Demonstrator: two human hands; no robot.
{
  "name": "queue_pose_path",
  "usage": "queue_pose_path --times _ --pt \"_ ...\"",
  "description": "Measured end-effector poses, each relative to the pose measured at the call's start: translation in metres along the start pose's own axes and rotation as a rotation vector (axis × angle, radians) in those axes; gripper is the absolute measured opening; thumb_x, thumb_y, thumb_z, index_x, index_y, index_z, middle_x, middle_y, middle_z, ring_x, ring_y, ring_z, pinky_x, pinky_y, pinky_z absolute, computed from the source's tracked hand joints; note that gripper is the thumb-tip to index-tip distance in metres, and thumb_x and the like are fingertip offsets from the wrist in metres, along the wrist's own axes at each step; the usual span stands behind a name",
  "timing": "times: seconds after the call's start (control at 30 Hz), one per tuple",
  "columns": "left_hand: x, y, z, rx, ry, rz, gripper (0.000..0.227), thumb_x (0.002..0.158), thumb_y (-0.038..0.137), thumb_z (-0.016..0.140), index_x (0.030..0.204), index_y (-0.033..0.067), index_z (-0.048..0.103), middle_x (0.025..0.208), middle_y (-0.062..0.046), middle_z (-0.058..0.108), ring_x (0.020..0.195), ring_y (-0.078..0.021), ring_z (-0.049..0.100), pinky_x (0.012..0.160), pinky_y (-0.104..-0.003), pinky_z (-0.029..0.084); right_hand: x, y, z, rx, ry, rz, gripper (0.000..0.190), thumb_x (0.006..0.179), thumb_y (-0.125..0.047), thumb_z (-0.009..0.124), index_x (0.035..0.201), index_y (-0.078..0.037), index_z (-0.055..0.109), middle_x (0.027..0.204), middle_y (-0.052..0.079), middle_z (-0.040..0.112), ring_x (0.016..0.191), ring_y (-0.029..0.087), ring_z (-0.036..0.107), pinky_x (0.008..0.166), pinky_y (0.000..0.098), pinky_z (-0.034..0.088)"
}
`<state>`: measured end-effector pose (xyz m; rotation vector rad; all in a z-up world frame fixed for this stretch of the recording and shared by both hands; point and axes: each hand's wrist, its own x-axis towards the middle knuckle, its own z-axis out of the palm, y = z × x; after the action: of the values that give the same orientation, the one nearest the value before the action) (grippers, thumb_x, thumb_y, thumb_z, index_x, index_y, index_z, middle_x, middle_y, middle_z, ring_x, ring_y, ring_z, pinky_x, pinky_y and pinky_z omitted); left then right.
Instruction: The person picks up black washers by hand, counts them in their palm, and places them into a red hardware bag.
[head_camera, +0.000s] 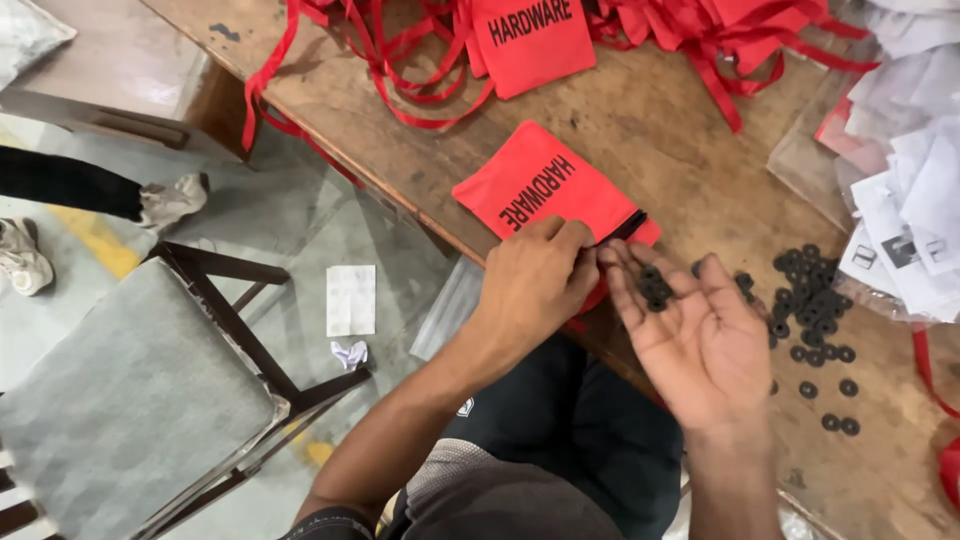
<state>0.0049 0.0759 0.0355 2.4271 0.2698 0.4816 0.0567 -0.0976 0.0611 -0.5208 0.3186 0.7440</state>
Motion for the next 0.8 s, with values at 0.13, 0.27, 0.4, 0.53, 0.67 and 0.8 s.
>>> queue_pose_path --times 0.13,0.27,0.4,0.53,0.67,0.8 --pt "0.000 0.009 -0.008 -0.011 0.077 0.063 0.013 0.090 0.017 0.070 0.099 0.0083 0.066 0.091 -0.010 0.067 0.088 -0.0334 0.069 0.069 -0.048 0.055 0.013 0.001 -0.005 -0.050 -0.038 0.009 0.056 0.111 -0.035 0.040 0.129 0.017 0.049 0.139 0.029 0.055 0.136 0.041 0.052 0.118 0.0480 0.038" --pt "-0.002 0.016 -0.013 -0.014 0.142 0.137 0.015 0.089 0.018 0.071 0.100 0.0102 0.065 0.093 -0.010 0.067 0.090 -0.0327 0.068 0.075 -0.048 0.055 0.032 -0.002 -0.044 -0.020 -0.177 0.030 0.049 0.116 -0.034 0.039 0.136 0.009 0.053 0.139 0.022 0.057 0.133 0.038 0.055 0.117 0.0499 0.041" --pt "-0.009 0.022 -0.013 -0.071 0.113 0.182 0.016 0.090 0.021 0.070 0.101 0.0103 0.065 0.094 -0.010 0.066 0.091 -0.0322 0.067 0.079 -0.048 0.055 0.050 0.004 -0.031 -0.021 -0.261 0.015 0.045 0.120 -0.035 0.037 0.147 -0.002 0.052 0.146 0.017 0.058 0.138 0.034 0.055 0.122 0.0489 0.040" --pt "-0.007 0.022 -0.027 -0.061 0.162 0.182 0.015 0.094 0.021 0.068 0.103 0.0106 0.064 0.094 -0.009 0.065 0.091 -0.0304 0.068 0.079 -0.046 0.055 0.030 0.008 0.028 -0.029 -0.215 0.027 0.054 0.113 -0.040 0.038 0.150 -0.002 0.050 0.149 0.017 0.059 0.137 0.033 0.054 0.117 0.0460 0.041" --pt "-0.003 0.024 -0.050 -0.054 0.213 0.172 0.013 0.094 0.021 0.070 0.102 0.0117 0.064 0.093 -0.008 0.066 0.086 -0.0310 0.068 0.074 -0.045 0.054 0.020 0.011 0.050 0.159 -0.259 0.100 0.069 0.107 -0.050 0.043 0.151 0.002 0.048 0.150 0.023 0.057 0.138 0.037 0.050 0.116 0.0473 0.040" --pt "0.005 0.021 -0.073 -0.069 0.242 0.214 0.011 0.093 0.017 0.073 0.101 0.0136 0.066 0.094 -0.007 0.068 0.087 -0.0312 0.069 0.075 -0.046 0.054 0.011 0.016 0.076 0.220 -0.325 0.113 0.079 0.102 -0.058 0.045 0.149 0.006 0.047 0.150 0.020 0.054 0.139 0.035 0.047 0.118 0.0457 0.034"
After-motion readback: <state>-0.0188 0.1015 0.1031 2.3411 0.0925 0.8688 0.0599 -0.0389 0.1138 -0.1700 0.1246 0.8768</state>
